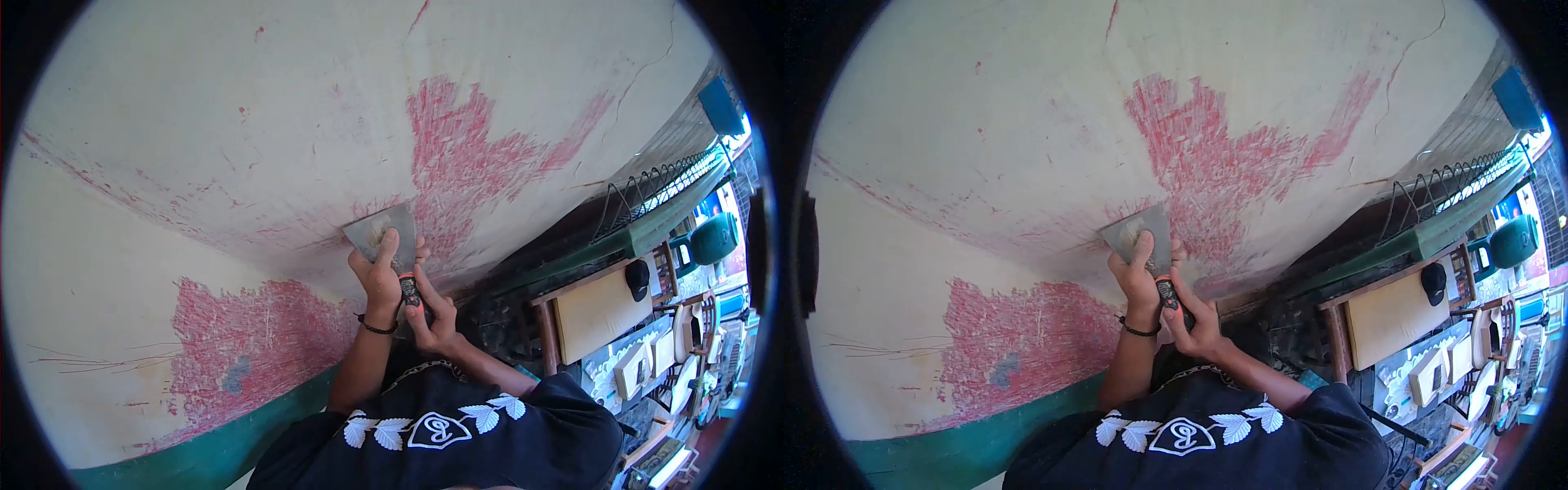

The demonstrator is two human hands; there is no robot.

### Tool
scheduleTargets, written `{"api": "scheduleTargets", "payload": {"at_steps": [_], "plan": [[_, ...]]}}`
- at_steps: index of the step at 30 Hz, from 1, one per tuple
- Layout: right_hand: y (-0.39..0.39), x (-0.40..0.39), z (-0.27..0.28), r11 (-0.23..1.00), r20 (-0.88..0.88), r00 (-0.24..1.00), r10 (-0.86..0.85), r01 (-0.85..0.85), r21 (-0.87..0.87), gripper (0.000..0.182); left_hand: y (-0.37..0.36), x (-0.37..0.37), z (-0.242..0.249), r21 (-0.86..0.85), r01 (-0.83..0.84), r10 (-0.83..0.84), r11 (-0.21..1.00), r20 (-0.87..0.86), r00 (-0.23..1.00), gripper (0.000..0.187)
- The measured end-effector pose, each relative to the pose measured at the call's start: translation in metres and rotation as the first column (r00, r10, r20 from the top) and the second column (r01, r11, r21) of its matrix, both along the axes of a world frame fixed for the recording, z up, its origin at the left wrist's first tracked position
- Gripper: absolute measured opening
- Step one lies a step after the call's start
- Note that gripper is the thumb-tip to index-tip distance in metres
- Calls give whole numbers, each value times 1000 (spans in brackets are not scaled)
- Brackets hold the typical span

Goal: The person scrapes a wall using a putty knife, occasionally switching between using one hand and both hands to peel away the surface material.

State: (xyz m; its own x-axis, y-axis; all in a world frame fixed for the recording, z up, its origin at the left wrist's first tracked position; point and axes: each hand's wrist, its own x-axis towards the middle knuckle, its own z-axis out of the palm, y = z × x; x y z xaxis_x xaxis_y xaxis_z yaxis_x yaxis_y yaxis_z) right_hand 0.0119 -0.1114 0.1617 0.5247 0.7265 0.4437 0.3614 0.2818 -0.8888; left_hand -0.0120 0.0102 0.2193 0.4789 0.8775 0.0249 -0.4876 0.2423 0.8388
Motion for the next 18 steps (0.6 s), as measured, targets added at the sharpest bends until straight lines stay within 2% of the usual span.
{"api": "scheduleTargets", "payload": {"at_steps": [2,5,6,7,9,10,11,12,14,15,18], "plan": [[7,10,-1,996,81,996,-38,32,78,61,3,8,1,55,-1,0,998,12,1000,23],[4,13,22,1000,17,1000,-12,13,-12,57,5,15,38,68,13,-15,998,28,999,23],[4,16,27,1000,9,1000,-7,7,-24,56,0,14,35,43,-4,3,999,23,1000,23],[4,16,26,997,60,998,-11,6,80,55,-4,12,28,32,-20,19,999,25,1000,22],[-1,15,14,998,114,993,-28,20,67,56,-5,11,13,-15,1,-1,1000,11,1000,22],[-1,15,10,998,133,991,-36,29,53,57,0,15,11,12,10,-11,1000,41,999,22],[3,18,8,992,146,988,-48,31,119,56,4,17,11,32,19,-21,999,64,998,23],[3,18,15,997,151,987,-48,38,68,55,2,15,17,41,25,-29,999,78,997,23],[-3,18,37,998,169,985,-37,44,-37,53,-8,9,33,-48,-16,17,999,6,1000,24],[3,17,34,991,83,996,-39,28,128,54,-7,12,41,-71,-37,37,997,-12,999,24],[-7,18,18,999,15,999,39,-39,34,54,-6,15,20,-49,-29,30,998,38,999,24]]}}
